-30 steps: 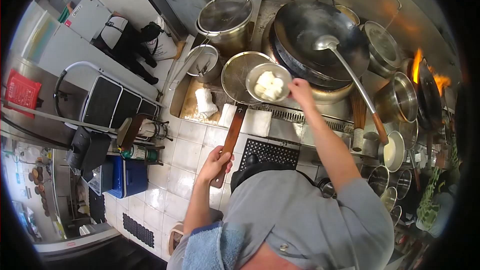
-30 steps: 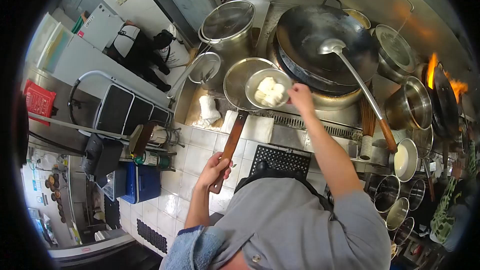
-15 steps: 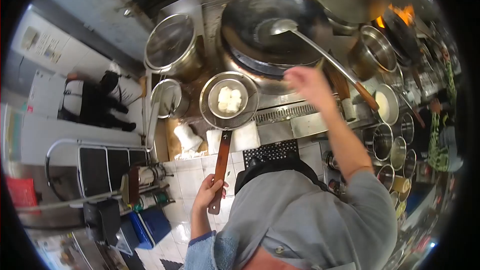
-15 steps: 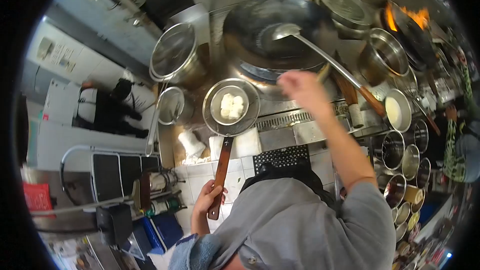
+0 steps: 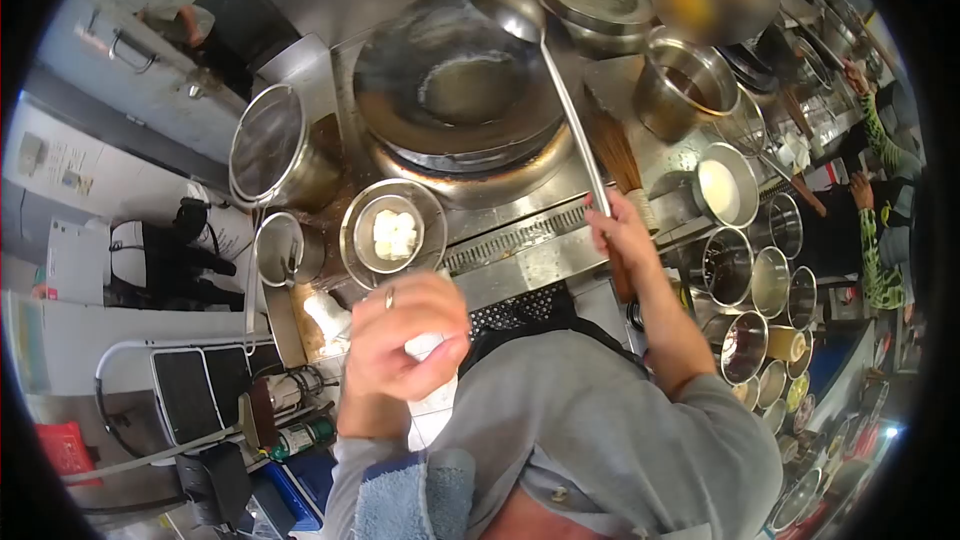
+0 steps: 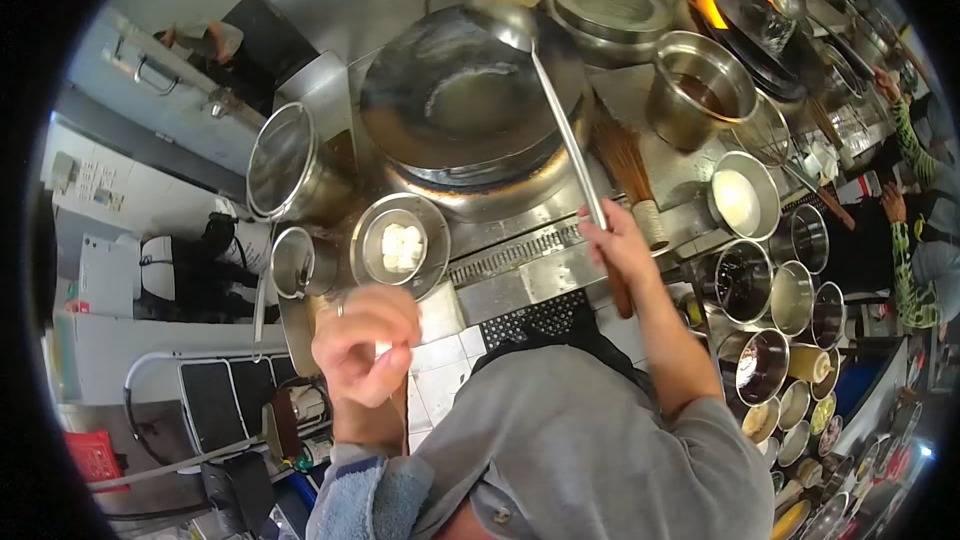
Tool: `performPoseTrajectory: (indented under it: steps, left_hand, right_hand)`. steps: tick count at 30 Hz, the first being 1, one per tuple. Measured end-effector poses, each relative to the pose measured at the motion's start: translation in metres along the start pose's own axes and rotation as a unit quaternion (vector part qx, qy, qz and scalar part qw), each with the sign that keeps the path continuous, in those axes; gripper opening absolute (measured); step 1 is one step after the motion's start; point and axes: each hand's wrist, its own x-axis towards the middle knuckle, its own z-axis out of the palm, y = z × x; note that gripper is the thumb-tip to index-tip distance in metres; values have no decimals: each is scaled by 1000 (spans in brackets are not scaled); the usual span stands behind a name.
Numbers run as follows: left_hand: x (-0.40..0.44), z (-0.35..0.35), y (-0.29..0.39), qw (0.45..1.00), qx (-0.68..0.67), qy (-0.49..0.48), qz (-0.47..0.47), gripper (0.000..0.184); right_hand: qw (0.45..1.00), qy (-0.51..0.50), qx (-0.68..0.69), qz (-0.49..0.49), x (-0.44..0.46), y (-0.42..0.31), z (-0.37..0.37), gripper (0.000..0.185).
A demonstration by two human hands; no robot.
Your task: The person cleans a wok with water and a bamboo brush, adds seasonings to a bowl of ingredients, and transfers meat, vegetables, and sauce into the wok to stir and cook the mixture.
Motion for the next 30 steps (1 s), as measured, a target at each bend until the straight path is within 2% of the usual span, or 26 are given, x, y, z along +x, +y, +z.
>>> performPoseTrajectory:
  steps: [2, 3, 4, 5, 7, 10, 11, 13, 14, 15, 17, 19, 20, 24, 27, 30]
  left_hand:
    - [45, 24, -8, 988, 151, -33, 18, 16]
    - [62, 35, -28, 973, 220, -40, -58, 16]
    - [80, 48, -54, 951, 303, -34, -42, 15]
    - [87, 57, -92, 933, 350, -32, -72, 18]
    - [72, 47, -167, 870, 486, -63, -55, 32]
    - [62, 48, -191, 868, 471, -65, -143, 32]
    - [56, 44, -201, 859, 500, -67, -90, 30]
    - [65, 49, -182, 885, 436, -54, -152, 28]
    - [69, 50, -178, 888, 429, -57, -153, 28]
    - [71, 49, -175, 891, 423, -59, -156, 28]
    - [72, 48, -170, 886, 431, -81, -150, 29]
    - [74, 51, -166, 884, 435, -100, -141, 31]
    - [75, 52, -163, 883, 436, -110, -137, 32]
    - [73, 49, -158, 876, 442, -127, -147, 37]
    - [69, 45, -160, 862, 463, -148, -147, 41]
    - [67, 46, -153, 852, 466, -160, -179, 50]
  right_hand:
    - [999, -22, 24, -6, -18, -28, 7, 42]
    - [998, -37, 33, -50, -21, -43, 4, 50]
    - [996, -26, 46, -76, -26, -59, -6, 52]
    - [992, -38, 75, -98, -36, -78, -21, 50]
    - [985, -39, 131, -108, -66, -95, -52, 50]
    - [979, 60, 172, -88, -148, -100, -88, 52]
    - [977, 91, 171, -89, -176, -96, -99, 53]
    - [959, 197, 186, -85, -227, -90, -109, 56]
    - [948, 254, 177, -73, -246, -87, -112, 57]
    - [933, 326, 144, -44, -259, -84, -115, 58]
    - [910, 399, 107, -40, -271, -73, -129, 58]
    - [879, 476, 12, 2, -271, -48, -152, 59]
    - [875, 481, -47, 24, -273, -32, -171, 59]
    - [853, 505, -117, 56, -259, -11, -198, 57]
    - [869, 488, -58, 52, -252, -4, -208, 41]
    - [892, 443, 85, -5, -256, -10, -206, 20]
